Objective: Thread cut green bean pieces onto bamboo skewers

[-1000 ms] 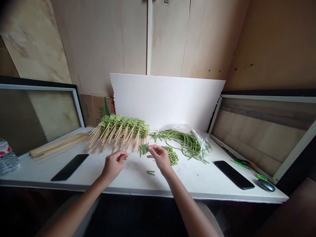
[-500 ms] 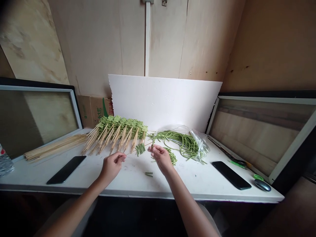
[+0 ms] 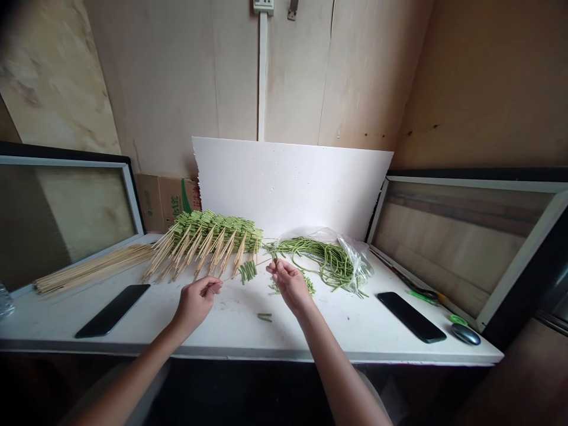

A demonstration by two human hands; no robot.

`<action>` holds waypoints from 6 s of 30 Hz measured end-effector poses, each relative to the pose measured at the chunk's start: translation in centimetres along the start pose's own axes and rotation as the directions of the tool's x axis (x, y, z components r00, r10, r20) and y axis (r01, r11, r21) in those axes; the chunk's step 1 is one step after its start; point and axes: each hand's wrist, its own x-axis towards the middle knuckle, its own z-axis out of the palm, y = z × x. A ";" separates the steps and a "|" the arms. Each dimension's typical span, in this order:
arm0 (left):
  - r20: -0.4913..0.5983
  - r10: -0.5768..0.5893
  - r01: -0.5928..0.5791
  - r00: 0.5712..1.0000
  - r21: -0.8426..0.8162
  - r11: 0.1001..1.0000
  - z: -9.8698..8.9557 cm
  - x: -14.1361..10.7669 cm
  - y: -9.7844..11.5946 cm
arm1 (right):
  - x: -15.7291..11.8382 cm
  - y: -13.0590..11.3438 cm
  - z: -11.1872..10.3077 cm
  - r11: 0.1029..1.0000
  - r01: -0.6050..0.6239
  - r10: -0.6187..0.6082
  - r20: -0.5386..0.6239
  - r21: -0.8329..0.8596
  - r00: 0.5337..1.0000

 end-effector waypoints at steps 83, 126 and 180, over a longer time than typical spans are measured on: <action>0.063 0.002 -0.002 0.998 0.010 1.000 0.5 -0.3 -0.1 | 0.2 0.1 -1.0 0.983 -0.177 0.180 -0.044 0.049 0.983; 0.012 0.144 -0.144 0.990 0.119 0.982 -0.3 0.0 0.1 | -0.3 -0.3 -0.3 0.980 -0.015 -0.003 -0.090 -0.198 0.996; -0.021 0.014 -0.013 1.000 0.045 0.999 -0.1 0.1 0.3 | -1.4 0.2 2.3 0.902 0.182 -0.234 -0.090 -0.392 0.968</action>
